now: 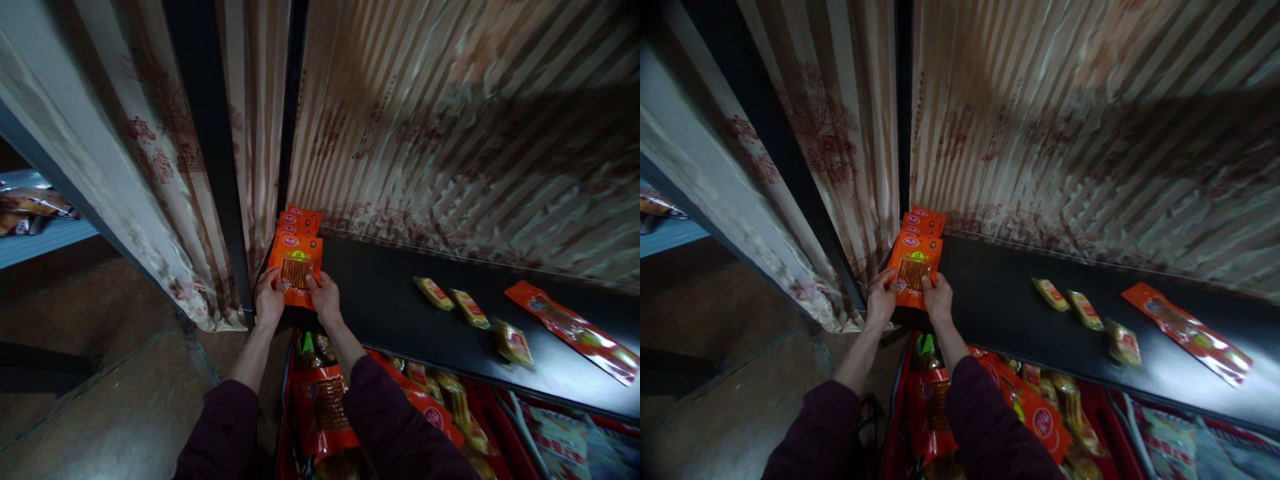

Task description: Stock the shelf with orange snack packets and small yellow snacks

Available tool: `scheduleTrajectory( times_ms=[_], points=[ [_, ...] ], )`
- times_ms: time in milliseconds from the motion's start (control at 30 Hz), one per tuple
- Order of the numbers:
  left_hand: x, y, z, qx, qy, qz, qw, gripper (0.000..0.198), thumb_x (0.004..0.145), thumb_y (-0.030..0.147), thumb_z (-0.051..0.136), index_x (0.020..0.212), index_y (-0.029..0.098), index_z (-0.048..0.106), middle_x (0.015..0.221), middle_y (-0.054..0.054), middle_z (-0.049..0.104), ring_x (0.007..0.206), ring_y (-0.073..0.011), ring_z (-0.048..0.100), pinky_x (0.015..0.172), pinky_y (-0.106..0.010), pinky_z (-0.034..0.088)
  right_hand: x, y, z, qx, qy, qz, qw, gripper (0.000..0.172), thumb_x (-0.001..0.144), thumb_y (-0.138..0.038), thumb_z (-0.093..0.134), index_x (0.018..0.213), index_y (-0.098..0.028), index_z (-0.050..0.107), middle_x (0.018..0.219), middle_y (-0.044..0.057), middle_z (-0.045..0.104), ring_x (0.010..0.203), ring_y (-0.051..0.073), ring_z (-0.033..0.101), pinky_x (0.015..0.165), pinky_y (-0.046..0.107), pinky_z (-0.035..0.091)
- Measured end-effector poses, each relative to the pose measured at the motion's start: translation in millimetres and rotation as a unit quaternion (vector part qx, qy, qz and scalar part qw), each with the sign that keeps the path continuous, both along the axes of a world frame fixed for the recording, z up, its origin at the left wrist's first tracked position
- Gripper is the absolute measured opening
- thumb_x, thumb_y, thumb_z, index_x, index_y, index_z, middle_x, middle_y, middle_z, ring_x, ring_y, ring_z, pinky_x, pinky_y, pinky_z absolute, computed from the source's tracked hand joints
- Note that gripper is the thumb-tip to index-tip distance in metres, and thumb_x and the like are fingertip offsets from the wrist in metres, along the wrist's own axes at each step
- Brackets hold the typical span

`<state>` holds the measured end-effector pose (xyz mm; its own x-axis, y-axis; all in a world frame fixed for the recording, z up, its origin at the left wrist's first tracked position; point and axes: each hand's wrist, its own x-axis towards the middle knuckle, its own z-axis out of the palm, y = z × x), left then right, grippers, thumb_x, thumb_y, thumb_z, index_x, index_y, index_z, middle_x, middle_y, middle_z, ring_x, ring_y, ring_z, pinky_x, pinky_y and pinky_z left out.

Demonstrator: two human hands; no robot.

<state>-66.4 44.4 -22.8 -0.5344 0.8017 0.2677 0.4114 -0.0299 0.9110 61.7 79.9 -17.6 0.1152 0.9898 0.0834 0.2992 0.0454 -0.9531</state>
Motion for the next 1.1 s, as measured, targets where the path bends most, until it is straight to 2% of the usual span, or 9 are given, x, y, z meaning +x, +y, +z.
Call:
scheduleTrajectory(
  times_ms=[200, 500, 633, 767, 933, 1100],
  points=[
    [-2.4, 5.4, -9.2, 0.016, 0.014, 0.014, 1.0, 0.033, 0.076, 0.006, 0.047, 0.099, 0.016, 0.069, 0.112, -0.01, 0.066, 0.109, -0.0194, 0.06, 0.103, -0.037, 0.044, -2.7, 5.5, -5.4, 0.003, 0.005, 0.006, 1.0, 0.028, 0.075, -0.044, 0.054, 0.084, -0.018, 0.062, 0.078, 0.004, 0.068, 0.067, 0.018, 0.06, 0.066, 0.029, 0.047],
    [-2.7, 9.5, -9.5, 0.008, 0.036, 0.019, 0.999, 0.036, 0.075, 0.005, 0.047, 0.101, 0.016, 0.069, 0.116, -0.009, 0.065, 0.11, -0.0187, 0.06, 0.104, -0.035, 0.044, -4.3, 12.1, -7.2, 0.018, -0.028, 0.002, 0.999, 0.033, 0.079, -0.037, 0.053, 0.103, -0.017, 0.063, 0.092, 0.008, 0.072, 0.08, 0.021, 0.066, 0.077, 0.033, 0.05],
    [-3.5, 10.3, -8.3, -0.002, 0.044, 0.014, 0.999, 0.035, 0.076, 0.006, 0.048, 0.101, 0.016, 0.069, 0.117, -0.009, 0.065, 0.11, -0.0189, 0.06, 0.105, -0.037, 0.043, -3.9, 13.4, -7.5, 0.026, -0.05, -0.007, 0.998, 0.04, 0.08, -0.034, 0.053, 0.116, -0.016, 0.057, 0.099, 0.01, 0.072, 0.087, 0.022, 0.067, 0.082, 0.035, 0.051],
    [-4.7, 11.1, -9.2, -0.014, 0.041, 0.014, 0.999, 0.034, 0.078, 0.007, 0.047, 0.103, 0.015, 0.069, 0.119, -0.011, 0.064, 0.111, -0.0197, 0.06, 0.105, -0.037, 0.043, -6.3, 13.2, -10.2, 0.046, -0.068, -0.022, 0.996, 0.051, 0.081, -0.032, 0.052, 0.129, -0.015, 0.048, 0.115, 0.012, 0.067, 0.101, 0.022, 0.065, 0.089, 0.036, 0.05],
    [-6.4, 12.9, -12.4, -0.009, 0.044, 0.014, 0.999, 0.036, 0.078, 0.005, 0.046, 0.105, 0.014, 0.068, 0.119, -0.011, 0.064, 0.112, -0.0191, 0.059, 0.104, -0.035, 0.043, -10.6, 11.3, -10.2, 0.071, -0.116, -0.021, 0.99, 0.044, 0.082, -0.03, 0.05, 0.122, -0.013, 0.055, 0.121, 0.014, 0.063, 0.11, 0.023, 0.06, 0.098, 0.037, 0.045],
    [-6.6, 13.1, -12.7, -0.008, 0.065, 0.022, 0.998, 0.033, 0.078, 0.005, 0.047, 0.101, 0.014, 0.069, 0.115, -0.011, 0.065, 0.108, -0.0191, 0.059, 0.102, -0.036, 0.045, -11.5, 11.0, -7.9, 0.059, -0.175, -0.024, 0.982, 0.043, 0.081, -0.03, 0.05, 0.119, -0.012, 0.058, 0.114, 0.014, 0.065, 0.105, 0.025, 0.06, 0.095, 0.041, 0.045]
  ],
)
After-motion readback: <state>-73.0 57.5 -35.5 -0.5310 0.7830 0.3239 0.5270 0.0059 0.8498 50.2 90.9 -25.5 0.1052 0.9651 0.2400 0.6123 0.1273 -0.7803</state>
